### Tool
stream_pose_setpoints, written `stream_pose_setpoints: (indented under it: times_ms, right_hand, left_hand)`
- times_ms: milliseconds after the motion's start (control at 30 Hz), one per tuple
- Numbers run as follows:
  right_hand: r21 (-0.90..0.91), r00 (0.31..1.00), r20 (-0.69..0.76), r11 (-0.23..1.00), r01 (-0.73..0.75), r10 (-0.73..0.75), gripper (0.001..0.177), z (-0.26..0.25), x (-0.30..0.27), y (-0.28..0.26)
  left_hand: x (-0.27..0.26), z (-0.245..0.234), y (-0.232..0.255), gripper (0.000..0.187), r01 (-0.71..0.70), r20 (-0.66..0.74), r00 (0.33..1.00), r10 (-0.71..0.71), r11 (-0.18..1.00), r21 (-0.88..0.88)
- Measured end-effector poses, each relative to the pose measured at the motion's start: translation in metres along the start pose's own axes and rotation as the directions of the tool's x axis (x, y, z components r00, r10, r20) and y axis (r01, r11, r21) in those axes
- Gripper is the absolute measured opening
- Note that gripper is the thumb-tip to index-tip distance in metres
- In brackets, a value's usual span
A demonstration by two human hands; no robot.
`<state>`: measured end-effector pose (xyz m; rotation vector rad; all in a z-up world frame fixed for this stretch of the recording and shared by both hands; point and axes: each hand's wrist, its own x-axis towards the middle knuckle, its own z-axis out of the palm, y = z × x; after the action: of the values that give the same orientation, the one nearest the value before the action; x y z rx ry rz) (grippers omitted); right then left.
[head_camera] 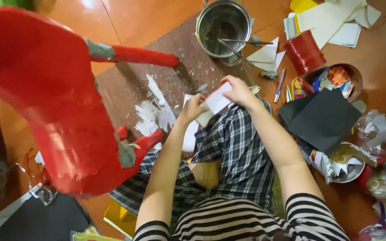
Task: Applying decorative paper and foil to a bamboo lantern frame
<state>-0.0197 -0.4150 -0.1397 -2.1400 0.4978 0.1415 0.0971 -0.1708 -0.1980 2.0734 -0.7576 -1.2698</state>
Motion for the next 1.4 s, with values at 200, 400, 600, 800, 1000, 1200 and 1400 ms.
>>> stream_pose_setpoints:
  times_ms: [200,400,600,800,1000,1200,1400]
  right_hand:
    - [-0.245,0.941,-0.023,0.91,-0.334,0.338,0.047,-0.033,0.037,0.073]
    - [-0.487,0.973,0.042,0.855,-0.176,0.225,0.036,-0.091,-0.012,-0.064]
    - [-0.766,0.931,-0.286,0.637,-0.079,-0.228,0.054,-0.086,0.036,-0.081]
    - [-0.639,0.986,-0.165,0.765,-0.084,-0.03,0.045,-0.085,-0.003,-0.111]
    - [-0.19,0.986,-0.104,0.97,-0.15,0.132,0.042,-0.064,-0.087,-0.138]
    - [-0.188,0.971,0.0,0.954,-0.235,0.24,0.037,0.009,-0.124,-0.142]
    - [-0.748,0.996,0.081,0.663,0.035,0.038,0.045,0.077,-0.11,-0.157]
  left_hand:
    - [0.058,0.036,0.025,0.02,-0.037,-0.41,0.912,0.008,0.997,-0.062]
    - [0.048,0.02,0.102,0.015,0.001,-0.536,0.84,0.084,0.988,0.156]
    - [0.036,0.021,0.089,0.003,-0.077,-0.725,0.557,0.406,0.894,0.441]
    - [-0.054,0.015,-0.008,0.017,0.031,-0.777,0.601,-0.187,0.977,-0.212]
    - [-0.07,0.07,-0.101,0.019,0.107,-0.539,0.538,-0.648,0.687,-0.719]
    - [-0.06,0.082,-0.103,0.038,-0.067,-0.327,0.658,-0.678,0.38,-0.923]
    - [-0.071,0.065,-0.067,0.053,-0.135,-0.238,0.778,-0.581,0.216,-0.967]
